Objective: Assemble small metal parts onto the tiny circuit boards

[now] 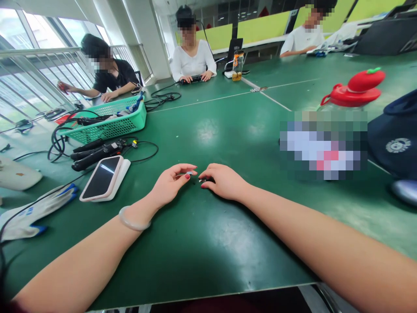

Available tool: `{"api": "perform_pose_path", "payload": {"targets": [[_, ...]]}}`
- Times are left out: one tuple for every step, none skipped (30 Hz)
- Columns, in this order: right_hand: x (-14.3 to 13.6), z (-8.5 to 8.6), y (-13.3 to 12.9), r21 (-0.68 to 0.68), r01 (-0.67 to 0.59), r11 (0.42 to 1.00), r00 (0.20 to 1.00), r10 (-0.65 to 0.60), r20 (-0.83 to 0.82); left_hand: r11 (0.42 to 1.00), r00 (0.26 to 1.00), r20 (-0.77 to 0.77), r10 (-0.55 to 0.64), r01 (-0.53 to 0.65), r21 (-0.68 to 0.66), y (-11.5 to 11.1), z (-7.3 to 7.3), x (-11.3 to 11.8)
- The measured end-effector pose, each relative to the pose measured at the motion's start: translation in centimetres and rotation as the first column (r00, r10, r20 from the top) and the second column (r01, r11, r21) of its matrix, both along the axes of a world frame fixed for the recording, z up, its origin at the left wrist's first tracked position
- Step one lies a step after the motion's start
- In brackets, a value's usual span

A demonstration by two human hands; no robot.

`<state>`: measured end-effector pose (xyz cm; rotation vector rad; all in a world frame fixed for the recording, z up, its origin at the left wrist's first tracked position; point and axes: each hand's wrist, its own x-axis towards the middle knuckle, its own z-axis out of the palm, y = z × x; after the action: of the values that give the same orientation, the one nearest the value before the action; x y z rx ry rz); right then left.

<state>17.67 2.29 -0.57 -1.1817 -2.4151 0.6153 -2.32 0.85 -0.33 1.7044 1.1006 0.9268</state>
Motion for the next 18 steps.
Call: {"api": "perform_pose_path", "payload": {"targets": [[0.01,0.01,0.03,-0.007,-0.022,1.000,1.000,0.022,-0.017,1.000,1.000,-0.009,-0.001,0.001,-0.012,0.05,-0.06,-0.03],[0.02,-0.02,0.07,-0.011,-0.041,0.999,0.999,0.040,-0.030,1.000,1.000,-0.020,-0.001,0.001,-0.023,0.07,-0.09,-0.04],[0.04,-0.07,0.11,-0.010,-0.054,0.998,0.998,0.054,-0.041,1.000,0.999,-0.035,0.000,-0.001,-0.031,0.07,-0.10,-0.02],[0.05,-0.12,0.15,-0.007,-0.061,0.998,0.997,0.061,-0.048,0.999,0.999,-0.055,0.002,-0.004,-0.036,0.05,-0.08,0.01],[0.07,-0.17,0.17,-0.005,-0.061,0.998,0.997,0.061,-0.054,0.999,0.997,-0.076,0.009,-0.012,-0.037,0.02,-0.04,0.03],[0.09,-0.21,0.19,-0.003,-0.057,0.998,0.997,0.057,-0.061,0.999,0.995,-0.097,0.019,-0.022,-0.036,-0.01,0.02,0.06],[0.10,-0.21,0.19,-0.003,-0.054,0.999,0.996,0.054,-0.070,0.999,0.993,-0.114,0.031,-0.036,-0.034,-0.04,0.07,0.07],[0.13,-0.19,0.18,-0.002,-0.053,0.999,0.995,0.052,-0.082,0.998,0.991,-0.126,0.044,-0.049,-0.031,-0.05,0.13,0.08],[0.17,-0.15,0.17,-0.002,-0.050,0.999,0.994,0.049,-0.100,0.998,0.989,-0.136,0.058,-0.062,-0.028,-0.05,0.18,0.09],[0.23,-0.10,0.17,-0.006,-0.043,0.999,0.992,0.042,-0.121,0.997,0.987,-0.143,0.070,-0.074,-0.026,-0.04,0.21,0.08],[0.32,-0.05,0.19,-0.015,-0.030,0.999,0.989,0.027,-0.146,0.996,0.986,-0.148,0.081,-0.085,-0.025,-0.02,0.22,0.08],[0.42,0.00,0.22,-0.031,-0.009,0.999,0.985,0.004,-0.171,0.995,0.984,-0.154,0.091,-0.096,-0.026,0.00,0.22,0.07],[0.52,0.02,0.28,-0.055,0.018,0.998,0.980,-0.028,-0.196,0.994,0.982,-0.160,0.100,-0.106,-0.028,0.03,0.19,0.06],[0.63,0.03,0.36,-0.086,0.045,0.995,0.974,-0.063,-0.218,0.993,0.981,-0.162,0.109,-0.115,-0.030,0.05,0.15,0.04],[0.73,0.01,0.44,-0.122,0.068,0.990,0.967,-0.096,-0.236,0.992,0.981,-0.157,0.113,-0.120,-0.035,0.07,0.09,0.04],[0.81,-0.02,0.52,-0.157,0.085,0.984,0.961,-0.122,-0.248,0.992,0.983,-0.145,0.113,-0.120,-0.043,0.08,0.01,0.03],[0.86,-0.07,0.60,-0.185,0.094,0.978,0.956,-0.141,-0.257,0.992,0.986,-0.126,0.110,-0.117,-0.050,0.08,-0.07,0.03],[0.88,-0.11,0.67,-0.204,0.095,0.974,0.953,-0.148,-0.264,0.992,0.989,-0.105,0.104,-0.110,-0.054,0.09,-0.16,0.03]]}}
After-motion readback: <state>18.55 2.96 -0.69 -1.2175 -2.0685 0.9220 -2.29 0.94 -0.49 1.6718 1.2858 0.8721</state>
